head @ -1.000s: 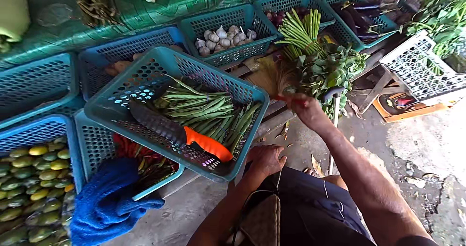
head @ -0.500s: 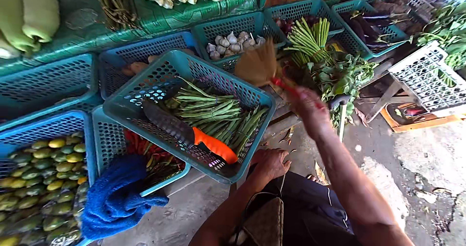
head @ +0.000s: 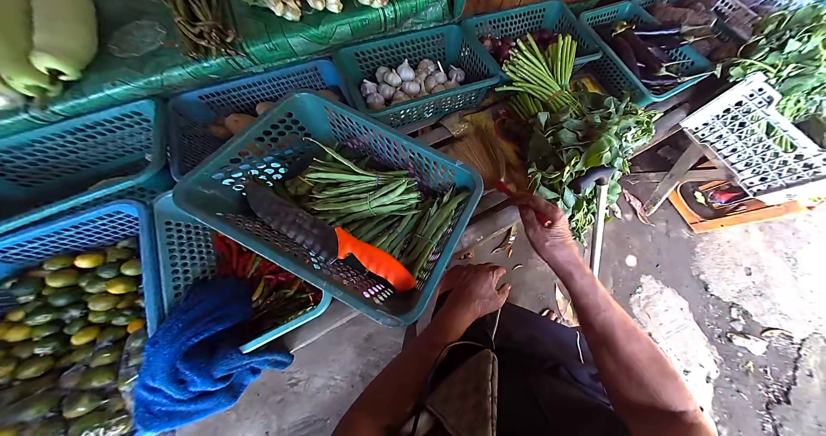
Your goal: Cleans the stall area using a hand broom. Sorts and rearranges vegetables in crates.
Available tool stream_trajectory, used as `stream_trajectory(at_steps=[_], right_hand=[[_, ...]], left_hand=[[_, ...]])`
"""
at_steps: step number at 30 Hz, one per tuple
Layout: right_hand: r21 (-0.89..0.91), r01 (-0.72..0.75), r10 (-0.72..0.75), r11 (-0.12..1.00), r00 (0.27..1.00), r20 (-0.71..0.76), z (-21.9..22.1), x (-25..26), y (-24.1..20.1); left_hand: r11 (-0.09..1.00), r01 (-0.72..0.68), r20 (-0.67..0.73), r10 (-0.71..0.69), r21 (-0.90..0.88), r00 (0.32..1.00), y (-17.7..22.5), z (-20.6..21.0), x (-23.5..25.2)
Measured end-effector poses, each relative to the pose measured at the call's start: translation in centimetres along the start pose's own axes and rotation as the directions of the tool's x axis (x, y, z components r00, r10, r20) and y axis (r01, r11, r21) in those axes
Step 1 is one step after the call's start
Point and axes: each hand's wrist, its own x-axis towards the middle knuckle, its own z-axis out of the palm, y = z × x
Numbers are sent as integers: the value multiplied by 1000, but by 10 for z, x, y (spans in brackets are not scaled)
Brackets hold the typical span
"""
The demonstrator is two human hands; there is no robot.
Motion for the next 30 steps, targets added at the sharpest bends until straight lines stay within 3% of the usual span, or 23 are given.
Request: stream_trajectory(at_steps=[2, 4, 6, 8, 11, 14, 16, 18, 20, 23, 25, 28, 30], right_hand=[[-225, -89, 118, 970, 985, 122, -41, -10, -31], [-292, -84, 129, 953, 982, 137, -80, -22, -67], [-203, 42, -42, 978, 999, 7, -104, -37, -90], [-44, 192, -197, 980, 966, -167, -112, -45, -104], [172, 286, -236, 943, 936, -263, -92, -37, -105], [196, 132, -130, 972, 991, -23, -49, -19, -56], [-31, -112, 114, 993, 992, 63, -37, -20, -41], [-233, -180, 195, 956, 980, 41, -58, -29, -67], [-268, -72, 61, 961, 997, -50, -94, -49, -104], [-14, 257, -249, 966, 918, -308, -116, -57, -125], [119, 343, -289, 932, 898, -333, -101, -45, -117], [208, 132, -120, 969, 990, -72, -57, -32, -76], [27, -96, 94, 995, 993, 68, -44, -33, -57]], left_hand=[[1000, 6, -4, -6, 6, 1000, -1, 0, -1], [1000, 1, 7, -1, 7, 1000, 1, -1, 0], [1000, 1, 25, -1, 11, 1000, 4, -2, 1], [1000, -7, 26, 7, 12, 1000, 6, -1, 2], [1000, -2, 18, 1, 24, 1000, 6, 0, 1], [999, 10, 10, -10, 36, 1000, 5, 1, -1], [999, 13, 2, -13, 35, 1000, 3, 1, -2], [999, 23, -5, -23, 31, 1000, 3, -2, -2], [998, 37, 12, -37, 41, 999, 4, 0, -5], [997, 28, 27, -30, 66, 999, 7, -3, -1], [998, 25, 36, -27, 59, 999, 10, -4, 1], [999, 7, 14, -8, 34, 1000, 7, 1, -1], [1000, 4, 10, -4, 24, 1000, 5, 2, -3]])
